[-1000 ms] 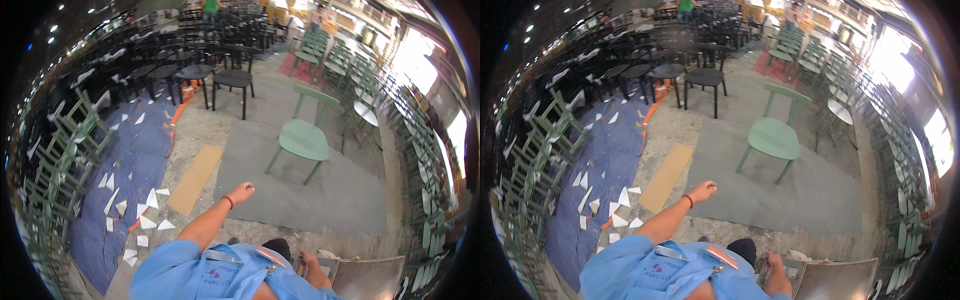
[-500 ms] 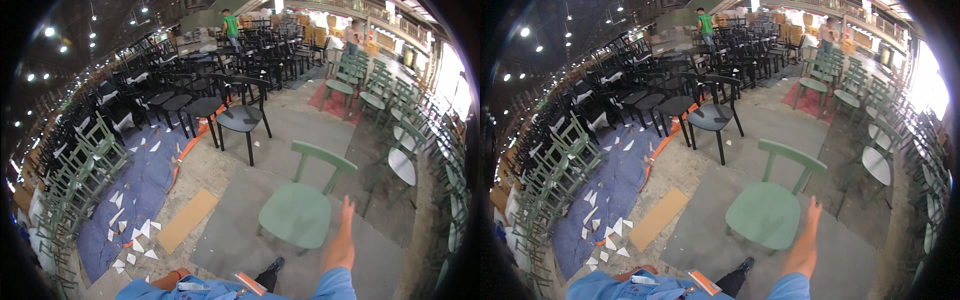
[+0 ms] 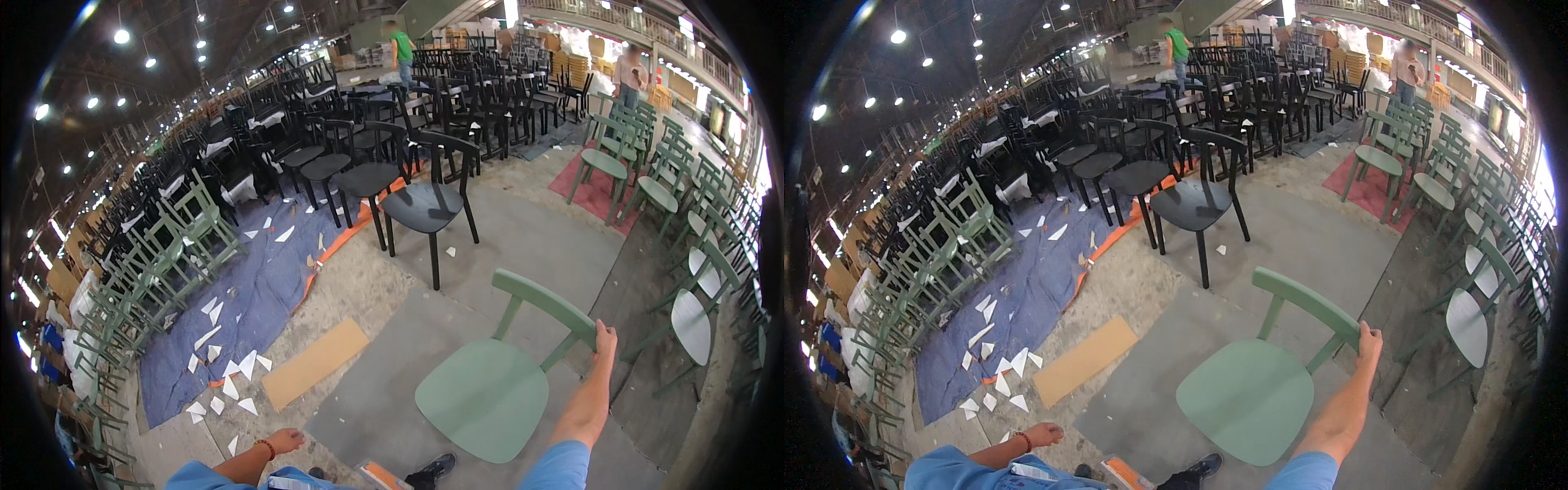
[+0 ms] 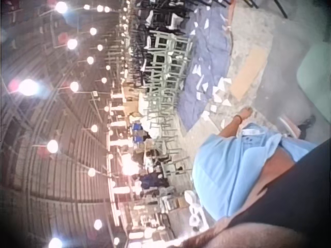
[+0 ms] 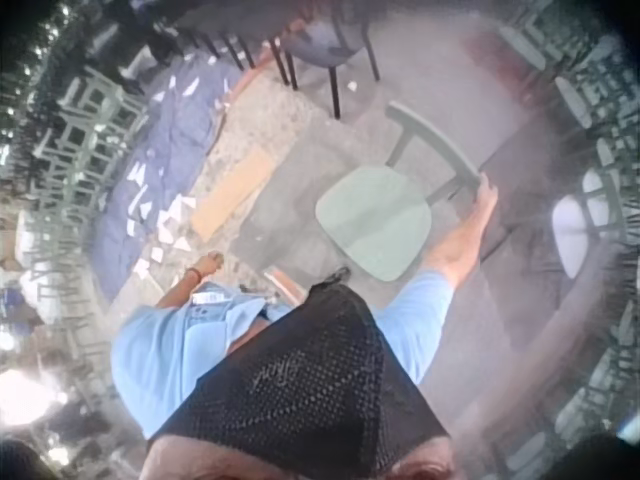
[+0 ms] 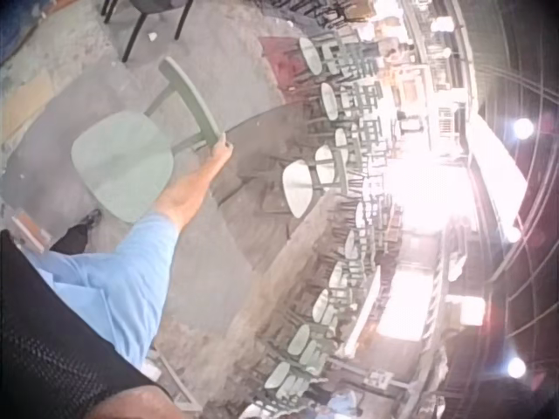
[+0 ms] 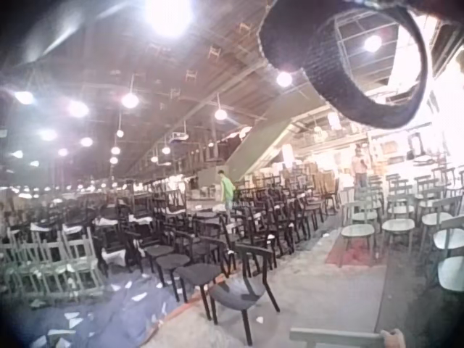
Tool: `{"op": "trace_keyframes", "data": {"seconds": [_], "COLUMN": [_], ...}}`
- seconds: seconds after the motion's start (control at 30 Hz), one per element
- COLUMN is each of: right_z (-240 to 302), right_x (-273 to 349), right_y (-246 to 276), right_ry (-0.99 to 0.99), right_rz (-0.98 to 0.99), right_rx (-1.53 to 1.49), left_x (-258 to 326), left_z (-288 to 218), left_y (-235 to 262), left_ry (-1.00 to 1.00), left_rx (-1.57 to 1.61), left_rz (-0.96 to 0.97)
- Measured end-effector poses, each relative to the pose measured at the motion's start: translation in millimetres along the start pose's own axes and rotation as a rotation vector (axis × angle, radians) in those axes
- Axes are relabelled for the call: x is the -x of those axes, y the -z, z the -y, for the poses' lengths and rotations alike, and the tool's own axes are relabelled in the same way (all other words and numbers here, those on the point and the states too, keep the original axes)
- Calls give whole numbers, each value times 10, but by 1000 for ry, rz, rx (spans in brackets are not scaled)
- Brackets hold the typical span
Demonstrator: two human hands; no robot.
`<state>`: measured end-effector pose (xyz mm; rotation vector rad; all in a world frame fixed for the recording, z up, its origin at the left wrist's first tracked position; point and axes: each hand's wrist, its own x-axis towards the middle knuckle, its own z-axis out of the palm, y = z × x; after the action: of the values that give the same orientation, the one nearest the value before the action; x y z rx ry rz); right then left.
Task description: The person assembles green chairs by inserting small cylindrical inserts into the leg sockets and tapping them in with a wooden mallet. They repeatedly pick up chairs, position them upside down, insert the pieces, and move the chairs to a staging area.
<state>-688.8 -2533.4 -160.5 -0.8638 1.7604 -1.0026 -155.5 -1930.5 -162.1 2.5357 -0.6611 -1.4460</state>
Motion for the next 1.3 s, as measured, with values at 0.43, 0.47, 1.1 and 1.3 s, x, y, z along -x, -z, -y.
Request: {"op": "trace_keyframes", "data": {"seconds": [0.43,0.47,1.1,1.3], "right_z": [-482,-603,600,-1629], "right_x": [4698,5035,10265,13324], "right_y": [-1132,-1219,1281,1868], "right_ry": [367,350,1257,1050], "right_rz": [-246,-312,-608,-1165], "right_rx": [-788,-848,-758,-198], "left_x": [-957,-1067,2943,5532], "left_z": [-1898,-1921,-2234,-788], "left_y": [492,462,1180,1170], "left_ry": [-936,-995,-2252,-2466], "left_rx": [369,510,521,697], "left_rz": [185,241,207,673]}}
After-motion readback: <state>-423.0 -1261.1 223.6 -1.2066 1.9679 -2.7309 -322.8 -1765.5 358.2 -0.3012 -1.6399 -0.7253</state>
